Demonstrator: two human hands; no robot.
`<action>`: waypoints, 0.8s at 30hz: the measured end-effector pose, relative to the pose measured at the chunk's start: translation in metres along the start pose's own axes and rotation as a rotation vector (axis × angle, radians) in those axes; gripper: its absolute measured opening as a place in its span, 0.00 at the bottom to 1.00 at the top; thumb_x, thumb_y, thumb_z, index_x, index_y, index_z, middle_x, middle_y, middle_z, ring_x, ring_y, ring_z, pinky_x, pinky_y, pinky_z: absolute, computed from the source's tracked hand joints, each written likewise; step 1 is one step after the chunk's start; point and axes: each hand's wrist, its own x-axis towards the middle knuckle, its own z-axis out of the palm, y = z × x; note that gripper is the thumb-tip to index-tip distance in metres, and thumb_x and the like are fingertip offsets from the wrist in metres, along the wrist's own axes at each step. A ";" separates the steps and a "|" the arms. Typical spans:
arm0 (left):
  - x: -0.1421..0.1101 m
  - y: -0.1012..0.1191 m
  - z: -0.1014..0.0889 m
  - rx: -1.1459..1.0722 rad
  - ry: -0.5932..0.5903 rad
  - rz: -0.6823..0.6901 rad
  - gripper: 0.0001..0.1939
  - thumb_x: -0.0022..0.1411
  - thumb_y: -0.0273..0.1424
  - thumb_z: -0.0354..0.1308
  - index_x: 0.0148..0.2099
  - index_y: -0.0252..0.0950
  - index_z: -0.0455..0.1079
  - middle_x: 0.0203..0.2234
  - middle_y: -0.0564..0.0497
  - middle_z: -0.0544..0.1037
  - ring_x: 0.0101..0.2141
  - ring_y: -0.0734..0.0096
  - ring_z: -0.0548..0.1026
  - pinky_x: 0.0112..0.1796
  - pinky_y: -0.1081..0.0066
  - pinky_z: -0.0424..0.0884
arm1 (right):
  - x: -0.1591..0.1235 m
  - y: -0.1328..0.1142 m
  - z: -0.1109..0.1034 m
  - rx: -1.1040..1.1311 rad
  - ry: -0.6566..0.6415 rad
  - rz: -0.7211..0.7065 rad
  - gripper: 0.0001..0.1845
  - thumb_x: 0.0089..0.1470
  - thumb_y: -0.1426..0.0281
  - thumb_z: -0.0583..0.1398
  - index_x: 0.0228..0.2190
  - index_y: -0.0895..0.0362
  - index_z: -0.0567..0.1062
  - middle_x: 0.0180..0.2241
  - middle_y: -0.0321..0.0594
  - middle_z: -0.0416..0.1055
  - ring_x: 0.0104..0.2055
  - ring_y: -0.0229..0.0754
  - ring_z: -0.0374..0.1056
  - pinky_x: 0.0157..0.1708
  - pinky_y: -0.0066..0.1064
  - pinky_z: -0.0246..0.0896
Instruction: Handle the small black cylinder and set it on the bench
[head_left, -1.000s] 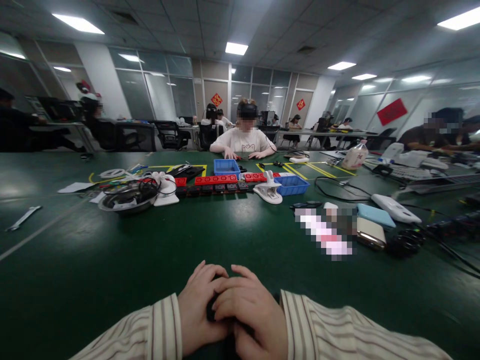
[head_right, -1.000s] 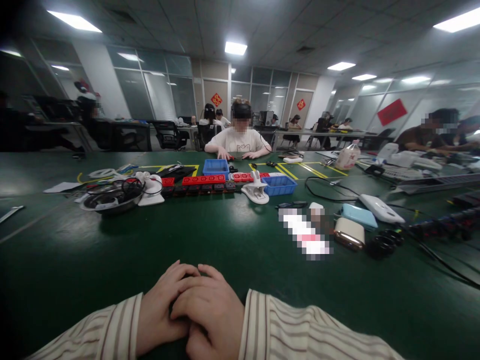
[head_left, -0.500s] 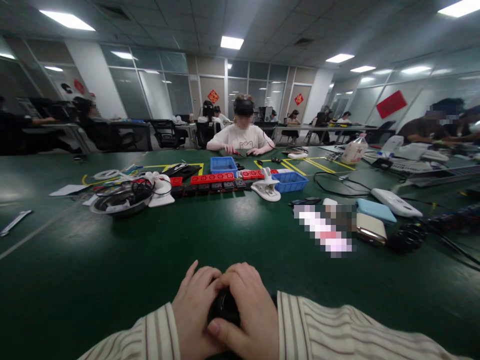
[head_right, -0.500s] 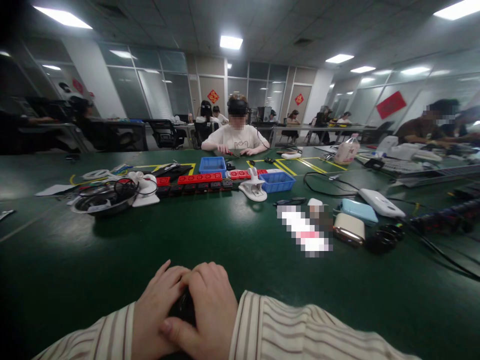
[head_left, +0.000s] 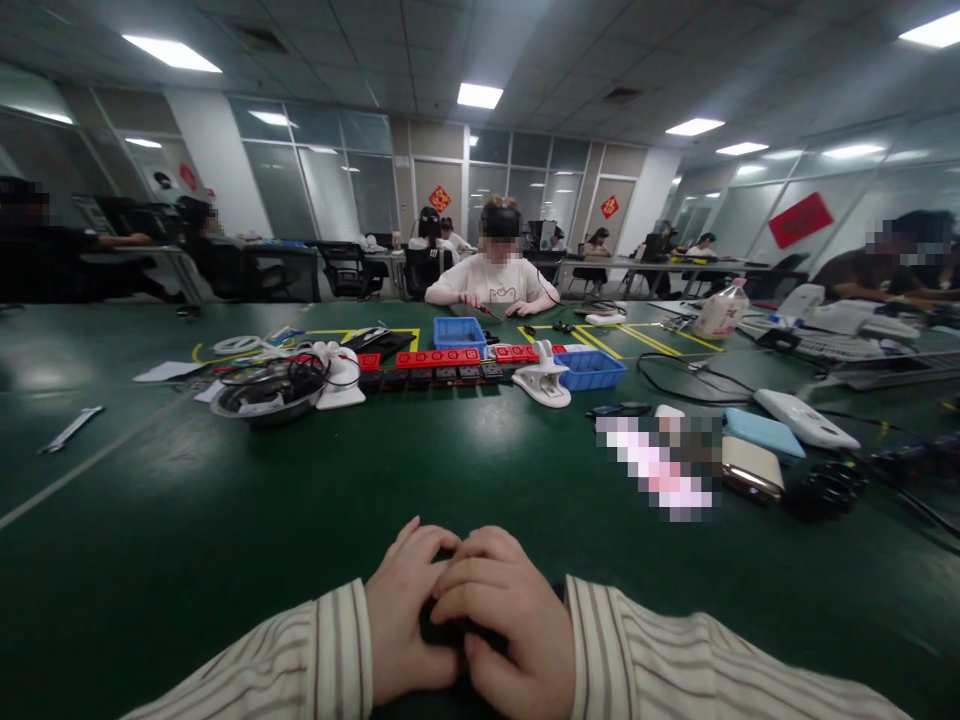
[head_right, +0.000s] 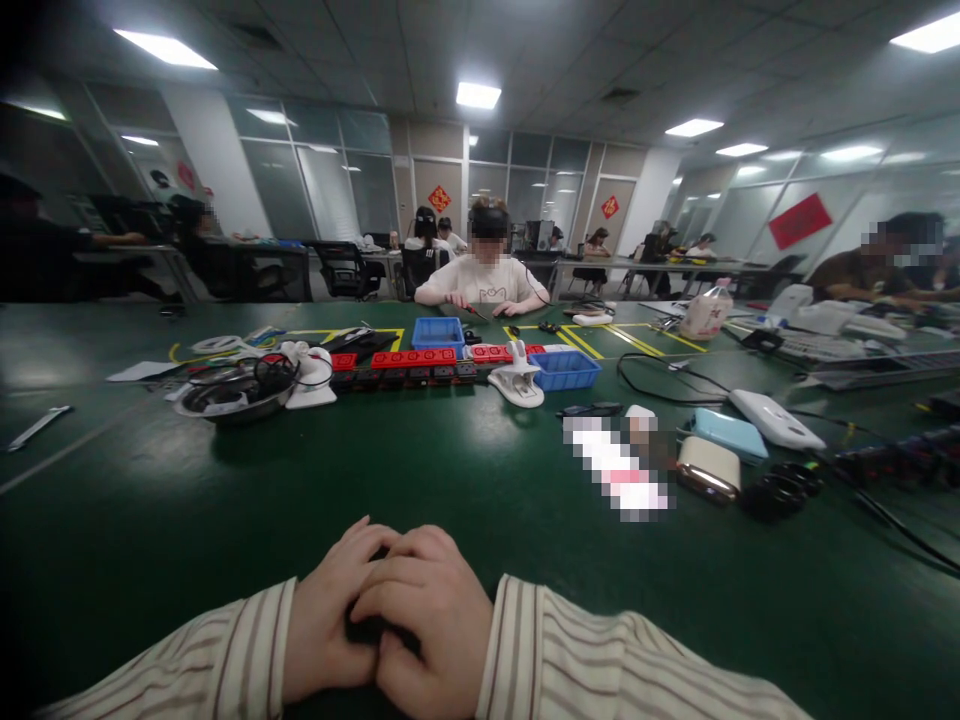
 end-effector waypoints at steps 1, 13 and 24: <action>-0.001 -0.001 0.001 0.007 0.014 0.001 0.19 0.37 0.30 0.58 0.37 0.41 0.70 0.37 0.51 0.68 0.42 0.59 0.67 0.53 0.46 0.47 | 0.000 -0.001 0.000 0.009 0.002 -0.001 0.15 0.42 0.73 0.48 0.34 0.56 0.68 0.33 0.38 0.71 0.38 0.42 0.61 0.42 0.37 0.53; -0.004 0.003 0.009 0.065 0.152 -0.046 0.24 0.36 0.39 0.62 0.39 0.37 0.64 0.35 0.49 0.70 0.39 0.58 0.69 0.52 0.45 0.50 | -0.004 0.001 0.009 -0.049 0.131 0.404 0.26 0.49 0.47 0.51 0.32 0.59 0.67 0.33 0.42 0.62 0.36 0.44 0.57 0.37 0.38 0.54; 0.002 -0.002 0.000 -0.034 0.025 -0.044 0.16 0.38 0.31 0.58 0.35 0.41 0.70 0.35 0.51 0.69 0.40 0.60 0.69 0.52 0.44 0.49 | 0.001 0.000 0.000 -0.007 0.047 0.186 0.11 0.46 0.68 0.51 0.31 0.56 0.71 0.33 0.40 0.69 0.38 0.42 0.61 0.38 0.36 0.56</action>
